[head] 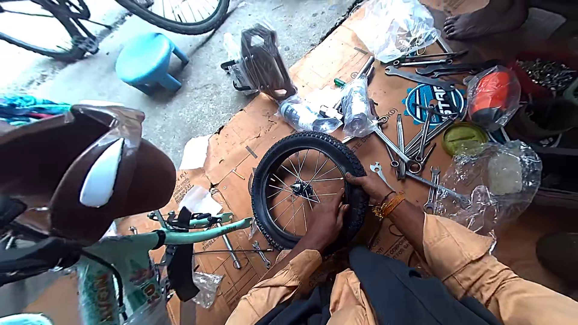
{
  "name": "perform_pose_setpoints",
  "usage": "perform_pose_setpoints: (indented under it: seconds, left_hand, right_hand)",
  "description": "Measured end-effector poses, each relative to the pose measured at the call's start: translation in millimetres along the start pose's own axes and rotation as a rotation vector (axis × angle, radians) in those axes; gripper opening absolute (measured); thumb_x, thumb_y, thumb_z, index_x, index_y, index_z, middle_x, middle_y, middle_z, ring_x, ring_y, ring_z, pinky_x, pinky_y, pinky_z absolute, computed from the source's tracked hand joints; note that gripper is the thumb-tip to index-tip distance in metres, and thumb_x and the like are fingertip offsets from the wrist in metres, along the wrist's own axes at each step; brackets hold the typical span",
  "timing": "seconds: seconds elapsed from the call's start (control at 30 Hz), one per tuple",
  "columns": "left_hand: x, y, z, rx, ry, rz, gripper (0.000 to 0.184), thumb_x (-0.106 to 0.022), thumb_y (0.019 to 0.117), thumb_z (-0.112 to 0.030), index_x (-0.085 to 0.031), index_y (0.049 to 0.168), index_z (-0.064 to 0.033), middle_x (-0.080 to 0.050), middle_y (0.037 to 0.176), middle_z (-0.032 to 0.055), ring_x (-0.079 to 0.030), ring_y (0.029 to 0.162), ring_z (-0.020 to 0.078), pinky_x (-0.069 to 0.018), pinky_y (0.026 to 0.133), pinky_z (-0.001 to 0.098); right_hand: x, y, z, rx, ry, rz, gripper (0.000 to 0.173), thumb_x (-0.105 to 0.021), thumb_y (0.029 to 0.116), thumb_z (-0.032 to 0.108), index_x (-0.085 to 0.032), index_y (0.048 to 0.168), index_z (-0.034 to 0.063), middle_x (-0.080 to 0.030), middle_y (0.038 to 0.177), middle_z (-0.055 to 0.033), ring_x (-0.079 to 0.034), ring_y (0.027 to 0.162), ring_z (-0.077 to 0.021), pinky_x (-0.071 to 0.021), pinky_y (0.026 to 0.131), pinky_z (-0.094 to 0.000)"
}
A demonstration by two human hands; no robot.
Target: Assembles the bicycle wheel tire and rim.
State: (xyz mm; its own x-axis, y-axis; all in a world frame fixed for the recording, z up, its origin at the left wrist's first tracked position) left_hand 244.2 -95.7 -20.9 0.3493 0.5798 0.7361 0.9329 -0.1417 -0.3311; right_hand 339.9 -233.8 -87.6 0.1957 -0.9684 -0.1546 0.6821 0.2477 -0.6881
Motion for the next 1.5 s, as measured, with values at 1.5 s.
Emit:
perform_pose_setpoints:
  seconds: [1.5]
  left_hand:
    - [10.1, -23.4, 23.5, 0.190, 0.323, 0.285, 0.034, -0.062, 0.0972, -0.049, -0.074, 0.120, -0.0274, -0.073, 0.117, -0.0006, -0.071, 0.102, 0.0233, -0.0572, 0.088, 0.0534]
  right_hand:
    - [-1.5, -19.1, -9.0, 0.047, 0.062, -0.002, 0.077, -0.081, 0.0871, 0.038, -0.044, 0.149, 0.0108, -0.068, 0.125, -0.0168, -0.071, 0.105, -0.0289, -0.0601, 0.089, -0.0495]
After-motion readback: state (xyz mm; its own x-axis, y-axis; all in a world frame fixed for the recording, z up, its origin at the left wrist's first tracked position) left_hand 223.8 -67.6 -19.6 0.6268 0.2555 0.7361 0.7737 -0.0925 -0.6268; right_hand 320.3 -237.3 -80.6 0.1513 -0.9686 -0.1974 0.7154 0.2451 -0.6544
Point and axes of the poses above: each hand's wrist, its own y-axis towards the middle knuckle, its own x-axis out of the back of the hand, z = x × y, the point moved 6 cm from there along y, towards the middle knuckle
